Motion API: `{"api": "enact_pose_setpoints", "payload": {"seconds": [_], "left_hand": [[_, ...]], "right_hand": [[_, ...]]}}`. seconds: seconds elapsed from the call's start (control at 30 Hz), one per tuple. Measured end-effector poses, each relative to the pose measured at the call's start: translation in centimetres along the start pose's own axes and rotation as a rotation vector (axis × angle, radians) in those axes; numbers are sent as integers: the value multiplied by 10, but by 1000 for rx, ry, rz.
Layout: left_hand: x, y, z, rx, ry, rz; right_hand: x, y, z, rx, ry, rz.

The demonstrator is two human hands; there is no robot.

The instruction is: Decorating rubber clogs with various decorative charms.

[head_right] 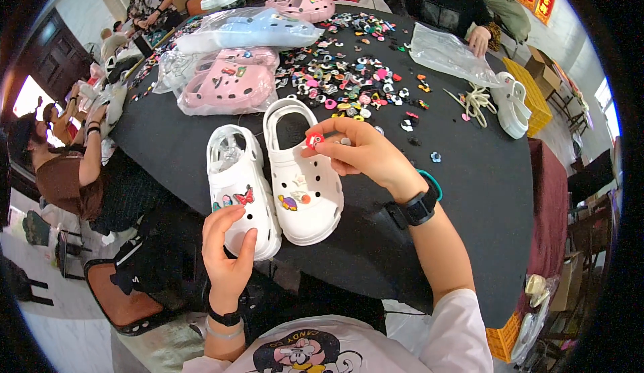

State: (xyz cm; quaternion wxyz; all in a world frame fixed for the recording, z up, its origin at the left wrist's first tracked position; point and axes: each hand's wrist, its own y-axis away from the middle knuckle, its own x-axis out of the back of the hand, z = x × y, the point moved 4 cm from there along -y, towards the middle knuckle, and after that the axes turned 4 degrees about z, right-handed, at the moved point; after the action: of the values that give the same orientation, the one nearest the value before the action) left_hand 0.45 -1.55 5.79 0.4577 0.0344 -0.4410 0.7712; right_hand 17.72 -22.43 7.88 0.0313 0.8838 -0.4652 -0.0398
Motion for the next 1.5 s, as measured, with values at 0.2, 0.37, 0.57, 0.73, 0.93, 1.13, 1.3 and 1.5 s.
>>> {"api": "enact_pose_setpoints", "payload": {"seconds": [0.2,0.37,0.57,0.73,0.93,1.13,1.3,1.5], "left_hand": [[-18,-10,9,-76,-31,-102],[-32,-13,19,-163,-144,-239],[-40,-6,16,-260,-222,-269],[-38,-8,11,-208,-170,-249],[-38,-10,6,-149,-178,-207],[-40,-6,5,-202,-210,-198],[-41,-5,7,-190,-213,-196],[-40,-5,5,-187,-203,-198]], "right_hand": [[11,-3,1,28,70,-1],[30,-6,3,96,319,13],[32,-9,13,149,418,-100],[30,-15,21,206,421,-152],[13,-10,27,-102,-114,-259],[5,-9,27,-171,-184,-307],[2,-2,24,-93,-48,-337],[-36,13,12,237,949,-218]]}}
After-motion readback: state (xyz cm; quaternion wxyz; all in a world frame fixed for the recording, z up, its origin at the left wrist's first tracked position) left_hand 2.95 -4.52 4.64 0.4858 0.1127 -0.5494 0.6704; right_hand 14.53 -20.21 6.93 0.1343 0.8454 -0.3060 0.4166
